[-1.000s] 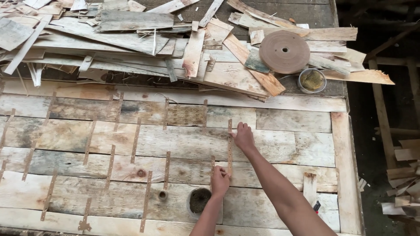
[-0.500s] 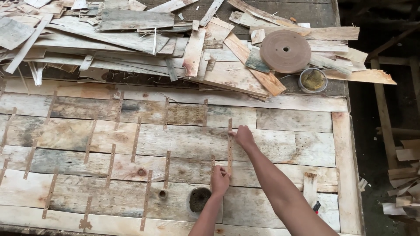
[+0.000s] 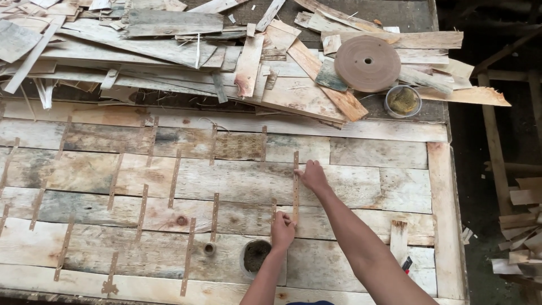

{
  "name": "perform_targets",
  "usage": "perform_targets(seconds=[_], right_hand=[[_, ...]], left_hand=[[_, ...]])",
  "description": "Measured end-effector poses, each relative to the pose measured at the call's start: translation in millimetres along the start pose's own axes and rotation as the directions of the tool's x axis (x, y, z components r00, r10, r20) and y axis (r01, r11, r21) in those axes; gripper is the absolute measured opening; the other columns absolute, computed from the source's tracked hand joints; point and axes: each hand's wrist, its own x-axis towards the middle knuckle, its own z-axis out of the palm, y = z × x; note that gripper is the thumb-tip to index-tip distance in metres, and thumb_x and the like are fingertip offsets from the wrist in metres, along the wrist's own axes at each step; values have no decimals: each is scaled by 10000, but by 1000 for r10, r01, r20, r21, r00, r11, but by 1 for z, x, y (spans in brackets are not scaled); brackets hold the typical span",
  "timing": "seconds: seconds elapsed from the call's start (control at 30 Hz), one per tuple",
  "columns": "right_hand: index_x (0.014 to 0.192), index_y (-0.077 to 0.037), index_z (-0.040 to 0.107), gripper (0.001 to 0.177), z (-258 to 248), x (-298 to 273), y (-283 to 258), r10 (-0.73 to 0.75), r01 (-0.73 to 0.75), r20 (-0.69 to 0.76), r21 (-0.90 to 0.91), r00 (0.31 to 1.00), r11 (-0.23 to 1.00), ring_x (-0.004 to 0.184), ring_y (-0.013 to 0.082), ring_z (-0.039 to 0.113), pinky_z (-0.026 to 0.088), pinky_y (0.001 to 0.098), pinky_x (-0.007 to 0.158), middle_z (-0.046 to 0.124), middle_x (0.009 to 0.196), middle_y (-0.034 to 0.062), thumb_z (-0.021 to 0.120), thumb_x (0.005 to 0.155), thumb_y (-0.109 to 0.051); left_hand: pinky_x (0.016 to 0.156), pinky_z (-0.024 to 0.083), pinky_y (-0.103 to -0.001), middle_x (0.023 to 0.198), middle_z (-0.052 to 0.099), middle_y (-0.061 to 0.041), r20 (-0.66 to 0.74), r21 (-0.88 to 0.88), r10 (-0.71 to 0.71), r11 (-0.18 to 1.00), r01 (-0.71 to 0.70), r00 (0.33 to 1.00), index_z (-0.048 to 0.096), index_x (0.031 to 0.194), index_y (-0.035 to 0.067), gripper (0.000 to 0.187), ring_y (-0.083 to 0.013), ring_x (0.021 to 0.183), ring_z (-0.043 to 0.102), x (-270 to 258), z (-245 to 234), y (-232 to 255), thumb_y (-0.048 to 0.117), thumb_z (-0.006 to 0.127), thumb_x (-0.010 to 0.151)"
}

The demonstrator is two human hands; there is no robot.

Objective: Applying glue to thin wooden strips and placing them into gaps on a wooden panel to repair or finish the surface.

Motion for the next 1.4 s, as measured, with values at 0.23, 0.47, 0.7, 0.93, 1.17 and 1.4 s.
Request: perform_targets(seconds=[0.23, 0.47, 0.7, 0.93, 1.17, 1.4], right_hand=[[1126, 37, 544, 563, -4, -27, -3, -88, 84, -90, -50, 992, 995, 1105, 438, 642, 585, 486, 914, 540, 1104, 226, 710, 942, -468], [1092, -51, 484, 489, -8, -45, -2, -119, 118, -52, -26, 991, 993, 1135, 382, 592, 566, 454, 945, 485, 1140, 164, 800, 880, -359], [1132, -8, 481, 479, -1, -36, 3, -123, 116, -57, -103, 991, 988, 1129, 388, 590, 555, 446, 947, 481, 1155, 199, 663, 990, -427], [1214, 77, 564, 645, 1, -61, -9, 6, -6, 9, 10, 1000, 1000, 1123, 405, 664, 583, 476, 919, 604, 1114, 245, 605, 991, -527], [1254, 95, 554, 670, 5, -76, -6, -17, 17, -7, -37, 1000, 999, 1160, 447, 655, 580, 505, 951, 623, 1149, 284, 676, 949, -489], [1210, 55, 562, 540, -2, -80, -9, -5, 5, -7, -18, 1000, 1000, 1158, 429, 657, 588, 491, 929, 610, 1147, 247, 607, 1009, -444]], left_hand=[[864, 582, -406, 1008, 718, -92, -32, -14, 52, 999, -53, 998, 571, 1085, 93, 258, -277, 1053, 704, 2, 4, -11, 147, 758, 916], [852, 583, -420, 1013, 696, -115, -18, -41, 70, 997, -71, 997, 564, 1103, 72, 236, -286, 1044, 698, -5, -1, -3, 134, 727, 945], [846, 587, -407, 1030, 682, -102, 0, -39, 50, 998, -50, 999, 548, 1129, 80, 233, -261, 1045, 691, -3, -2, -3, 145, 702, 966], [844, 585, -414, 1015, 687, -124, -25, -59, 66, 996, -67, 998, 553, 1109, 63, 256, -286, 1045, 691, 2, 3, -9, 130, 733, 939], [824, 587, -407, 1018, 670, -133, -9, -69, 68, 995, -69, 998, 546, 1127, 47, 249, -281, 1022, 689, -1, 1, -7, 119, 715, 959], [807, 585, -376, 1045, 667, -123, 9, -74, 26, 997, -25, 1000, 538, 1140, 63, 251, -252, 1011, 690, -2, 0, -5, 135, 707, 969]])
